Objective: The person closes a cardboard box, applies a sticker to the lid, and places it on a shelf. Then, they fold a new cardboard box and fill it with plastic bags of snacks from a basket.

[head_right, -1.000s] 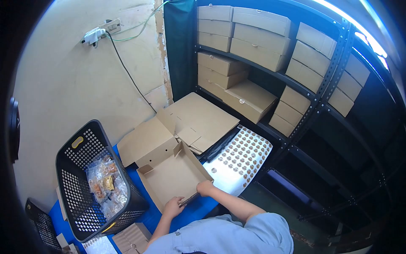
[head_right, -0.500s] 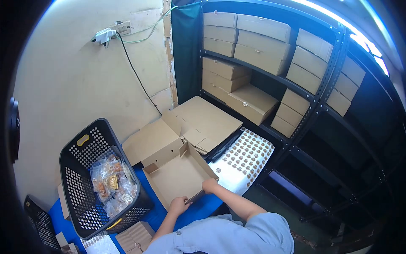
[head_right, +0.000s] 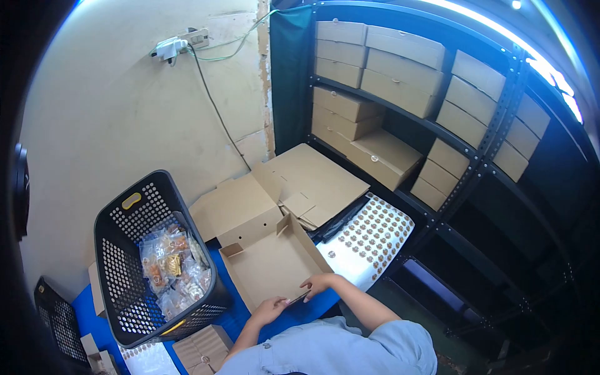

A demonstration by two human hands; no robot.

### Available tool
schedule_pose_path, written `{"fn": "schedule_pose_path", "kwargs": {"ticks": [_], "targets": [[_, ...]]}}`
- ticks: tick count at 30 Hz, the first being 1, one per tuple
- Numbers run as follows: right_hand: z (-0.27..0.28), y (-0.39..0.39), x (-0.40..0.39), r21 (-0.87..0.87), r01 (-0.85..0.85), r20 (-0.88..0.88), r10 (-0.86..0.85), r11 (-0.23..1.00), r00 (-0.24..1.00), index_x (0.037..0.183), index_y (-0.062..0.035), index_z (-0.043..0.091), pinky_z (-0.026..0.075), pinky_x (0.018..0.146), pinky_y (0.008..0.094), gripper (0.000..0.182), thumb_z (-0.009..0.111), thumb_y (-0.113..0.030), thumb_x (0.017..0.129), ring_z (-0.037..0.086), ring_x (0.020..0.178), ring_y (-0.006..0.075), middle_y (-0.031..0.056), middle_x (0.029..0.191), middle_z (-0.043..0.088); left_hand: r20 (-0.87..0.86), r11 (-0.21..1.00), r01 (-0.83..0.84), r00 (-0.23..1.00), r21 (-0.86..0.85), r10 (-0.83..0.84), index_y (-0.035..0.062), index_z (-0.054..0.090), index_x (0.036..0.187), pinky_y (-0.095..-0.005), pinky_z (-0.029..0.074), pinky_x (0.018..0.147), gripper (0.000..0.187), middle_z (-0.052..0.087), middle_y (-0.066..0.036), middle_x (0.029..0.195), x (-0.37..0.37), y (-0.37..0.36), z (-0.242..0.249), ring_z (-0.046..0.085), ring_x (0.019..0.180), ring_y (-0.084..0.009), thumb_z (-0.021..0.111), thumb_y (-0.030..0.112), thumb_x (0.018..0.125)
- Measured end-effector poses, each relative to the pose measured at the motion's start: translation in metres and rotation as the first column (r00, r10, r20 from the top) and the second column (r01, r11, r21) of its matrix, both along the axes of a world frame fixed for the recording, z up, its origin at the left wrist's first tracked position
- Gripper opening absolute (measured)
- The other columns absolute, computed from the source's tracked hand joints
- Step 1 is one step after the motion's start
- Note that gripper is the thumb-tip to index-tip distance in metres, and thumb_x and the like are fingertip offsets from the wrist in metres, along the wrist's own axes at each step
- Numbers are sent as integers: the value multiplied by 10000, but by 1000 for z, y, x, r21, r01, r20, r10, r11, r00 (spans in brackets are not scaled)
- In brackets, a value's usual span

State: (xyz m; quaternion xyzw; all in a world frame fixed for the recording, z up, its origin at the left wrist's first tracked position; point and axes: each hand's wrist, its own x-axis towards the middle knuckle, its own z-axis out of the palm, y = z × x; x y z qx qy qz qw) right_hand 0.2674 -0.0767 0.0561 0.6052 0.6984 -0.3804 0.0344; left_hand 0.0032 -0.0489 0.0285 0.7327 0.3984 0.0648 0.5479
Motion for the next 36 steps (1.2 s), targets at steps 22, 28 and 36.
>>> {"fn": "schedule_pose_path", "kwargs": {"ticks": [22,28,36], "targets": [[-35,56,43,363,534,-267,-464,764,845,1273,-34,389,471,832,493,371,442,-36,906,582,996,469,302,1020,615,-43,818,-536,830,210,556,90,471,1277,-429,386,1046,542,279,-297,1417,-28,-30,3,395,1261,-466,456,-112,774],[-26,65,41,353,512,-268,-440,783,857,1277,-12,382,471,850,480,369,436,-58,915,585,1014,457,304,1046,611,-59,782,-584,792,218,608,79,475,1243,-437,395,1035,530,278,-285,1420,-14,-38,5,403,1254,-462,454,-132,757],[-27,118,54,339,608,-349,-505,718,790,1029,62,579,489,816,396,433,558,-357,921,643,930,376,266,940,652,68,714,-643,755,278,653,76,515,1213,-430,391,1032,478,399,-253,1352,-15,-35,-2,444,1223,-427,418,-105,782]]}}
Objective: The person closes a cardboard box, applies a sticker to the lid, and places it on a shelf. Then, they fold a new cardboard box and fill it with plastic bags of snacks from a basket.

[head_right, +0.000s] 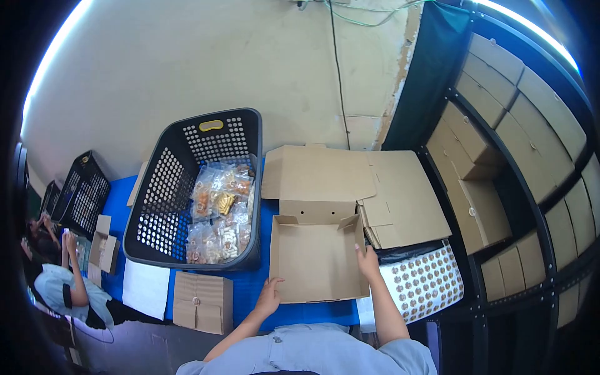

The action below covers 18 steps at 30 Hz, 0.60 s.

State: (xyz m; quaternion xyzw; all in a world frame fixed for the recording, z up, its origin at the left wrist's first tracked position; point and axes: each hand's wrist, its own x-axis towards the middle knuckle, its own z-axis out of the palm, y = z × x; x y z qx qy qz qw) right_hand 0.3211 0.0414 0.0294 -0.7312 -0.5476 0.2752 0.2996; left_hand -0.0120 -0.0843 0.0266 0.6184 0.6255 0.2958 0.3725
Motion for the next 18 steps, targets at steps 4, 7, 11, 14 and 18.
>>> {"fn": "schedule_pose_path", "kwargs": {"ticks": [4,7,11,14,18], "targets": [[0,52,11,247,94,-149,-58,964,987,1001,39,606,494,737,337,319,543,-266,934,626,754,237,161,823,658,10,998,-55,998,7,55,76,541,1205,-432,386,1028,465,483,-252,1266,5,-14,5,459,1206,-420,405,-88,792],[-9,106,22,504,187,-186,-105,843,977,1061,28,584,495,741,346,305,546,-242,926,616,762,239,134,827,654,19,997,-76,997,-25,77,81,545,1215,-437,391,1016,471,510,-256,1235,13,-35,4,474,1183,-420,399,-81,797],[-49,191,58,498,366,-166,-328,786,930,1155,-7,537,493,763,351,327,540,-237,922,592,831,225,120,913,630,4,998,-53,999,-39,54,89,525,1245,-444,405,993,473,507,-258,1239,24,-57,-1,484,1171,-417,397,-60,814],[-23,212,58,-237,178,-797,-295,955,527,1189,-68,511,491,805,356,341,569,-265,918,550,959,208,92,1012,568,-7,995,-67,998,-72,67,94,513,1260,-442,407,990,475,496,-262,1252,25,-59,-4,484,1173,-415,394,-46,822],[-23,244,45,-282,167,-825,-328,945,460,1176,-71,523,501,784,376,354,615,-270,898,551,974,210,79,988,583,-21,995,-48,999,-84,46,93,515,1261,-429,404,998,472,478,-268,1276,24,-58,-5,475,1179,-423,398,-36,823]]}}
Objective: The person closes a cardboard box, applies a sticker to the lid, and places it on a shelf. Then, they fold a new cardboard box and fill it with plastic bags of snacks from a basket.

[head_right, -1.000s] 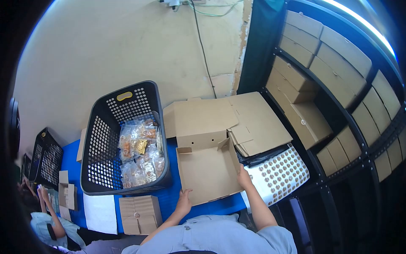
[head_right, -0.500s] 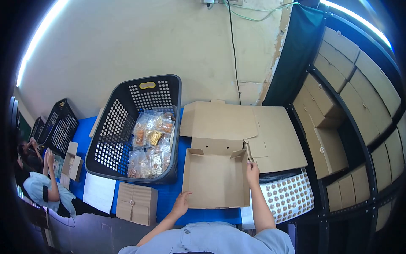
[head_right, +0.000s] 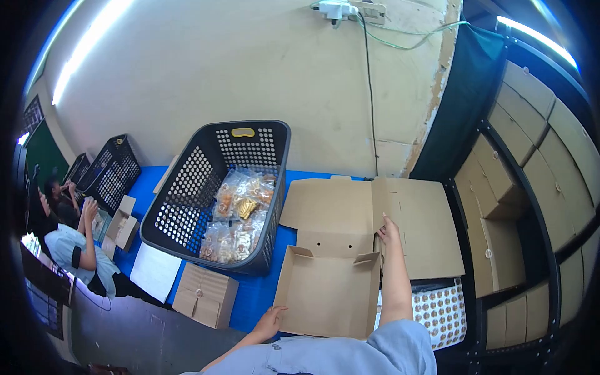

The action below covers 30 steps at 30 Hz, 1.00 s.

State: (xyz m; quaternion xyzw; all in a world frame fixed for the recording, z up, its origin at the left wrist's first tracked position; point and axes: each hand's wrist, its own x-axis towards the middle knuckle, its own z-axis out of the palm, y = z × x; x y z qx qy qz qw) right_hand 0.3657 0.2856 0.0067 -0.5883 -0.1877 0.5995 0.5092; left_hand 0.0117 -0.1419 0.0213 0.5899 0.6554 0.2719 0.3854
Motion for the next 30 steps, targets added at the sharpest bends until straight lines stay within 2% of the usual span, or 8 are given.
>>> {"fn": "schedule_pose_path", "kwargs": {"ticks": [3,5,9,14,19,21,22,30], "targets": [[-4,8,-4,12,-120,12,120,993,993,1161,-48,522,511,755,391,355,634,-251,892,562,978,222,80,985,587,37,1000,-17,999,13,16,91,533,1245,-418,406,999,456,479,-263,1277,-1,0,2,479,1175,-422,408,-27,822],[-2,8,-5,62,-143,259,122,988,958,1143,-18,513,517,739,378,327,623,-211,903,571,943,229,93,1000,582,42,999,-43,998,-5,43,88,545,1232,-417,408,997,444,484,-262,1272,0,0,9,483,1170,-419,412,-21,822],[24,-21,1,192,-132,-35,141,972,989,1112,-2,506,532,708,346,238,578,-139,931,591,904,246,107,1048,583,35,995,-101,994,-21,101,75,582,1191,-421,414,989,401,520,-267,1227,3,0,9,499,1147,-419,431,1,827],[41,-80,27,325,-197,-306,300,925,904,968,-49,608,566,781,312,95,577,-133,939,638,814,142,8,918,658,-2,994,-106,994,-28,106,65,603,1164,-442,449,941,369,570,-273,1153,0,10,-4,549,1063,-440,443,22,834],[32,-129,64,490,-209,-382,424,846,821,986,-54,609,548,855,376,79,586,-93,920,632,933,173,54,1001,661,-37,992,-128,991,23,129,48,599,1176,-464,477,889,381,591,-280,1116,7,25,-5,583,1004,-438,437,13,833],[67,-161,55,419,-213,-292,353,883,889,989,-48,630,520,918,460,113,571,-27,896,630,960,194,55,988,664,-88,991,-133,987,-4,132,40,595,1184,-469,476,885,386,595,-285,1103,13,29,11,586,1006,-428,438,9,832],[39,-155,75,459,-255,-315,424,851,849,1017,-48,635,484,956,527,188,553,27,865,625,999,220,54,990,661,-86,992,-129,988,-4,128,40,595,1184,-469,476,885,386,595,-285,1103,13,30,8,586,1006,-428,438,9,832],[41,-153,80,491,-313,-264,481,813,836,1024,-34,620,501,936,505,261,528,56,797,646,957,230,67,964,671,-104,989,-134,986,-58,127,35,590,1189,-470,480,878,378,598,-283,1110,10,29,15,592,998,-428,441,16,842]]}}
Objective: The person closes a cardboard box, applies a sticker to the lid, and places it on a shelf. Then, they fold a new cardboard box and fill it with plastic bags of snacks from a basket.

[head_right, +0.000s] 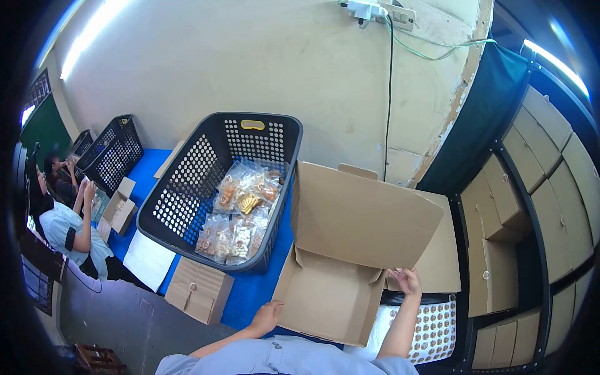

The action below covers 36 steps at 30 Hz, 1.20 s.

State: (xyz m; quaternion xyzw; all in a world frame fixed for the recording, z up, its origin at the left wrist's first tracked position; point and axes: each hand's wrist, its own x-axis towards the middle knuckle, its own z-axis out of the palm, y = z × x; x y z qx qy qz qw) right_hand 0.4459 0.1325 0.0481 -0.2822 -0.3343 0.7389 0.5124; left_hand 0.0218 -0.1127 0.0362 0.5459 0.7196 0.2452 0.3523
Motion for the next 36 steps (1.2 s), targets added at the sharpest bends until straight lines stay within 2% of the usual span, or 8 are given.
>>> {"fn": "schedule_pose_path", "kwargs": {"ticks": [4,7,12,14,18,21,30,36], "targets": [[18,11,-14,3,104,7,-104,995,995,991,-11,620,539,884,474,267,485,66,774,663,860,242,104,903,671,17,996,-43,999,75,42,41,578,1225,-469,483,876,404,595,-291,1120,-3,-5,-6,591,1008,-425,438,21,846],[-2,31,9,131,-4,-128,21,991,992,1004,-4,611,549,866,473,274,480,67,774,667,865,242,120,918,673,5,991,-85,996,100,85,48,545,1281,-468,483,878,449,593,-298,1123,-4,-5,-11,594,998,-429,430,22,848],[12,47,-1,106,169,-57,-164,980,985,1077,-12,587,551,881,440,345,480,89,766,663,885,242,114,983,672,-105,997,-12,994,78,20,60,465,1359,-473,501,850,518,578,-289,1160,0,-3,-7,605,953,-441,437,22,843],[14,53,-9,11,405,-162,-399,914,903,1115,9,575,542,911,413,397,487,135,749,639,972,253,128,1064,650,-120,994,3,993,114,11,60,448,1370,-471,511,827,533,560,-279,1197,2,-1,0,611,937,-438,443,22,838],[-33,64,13,-61,488,-450,-461,871,765,1159,63,542,535,934,353,455,488,199,729,582,1077,286,186,1178,580,-124,988,52,992,147,-34,58,407,1393,-467,533,780,570,495,-254,1309,2,8,35,623,910,-430,452,19,825],[-43,66,9,-97,502,-488,-480,860,729,1183,60,523,545,911,333,480,480,203,726,582,1060,283,189,1182,570,-102,972,50,994,229,-27,58,399,1401,-471,531,793,588,470,-253,1341,3,8,21,622,933,-429,458,16,817],[-67,110,-3,-131,476,-490,-474,870,732,1167,89,504,546,887,332,391,482,182,787,595,966,289,198,1132,572,-122,993,54,992,106,-41,47,342,1432,-467,525,819,619,475,-288,1318,7,-3,13,613,965,-442,450,42,822],[-12,125,-74,-250,381,-212,-434,890,876,1144,111,487,512,986,376,368,437,179,786,567,1044,304,200,1144,555,-162,994,17,987,112,1,23,316,1438,-474,529,795,625,504,-306,1272,7,-4,-5,626,919,-440,447,41,828]]}}
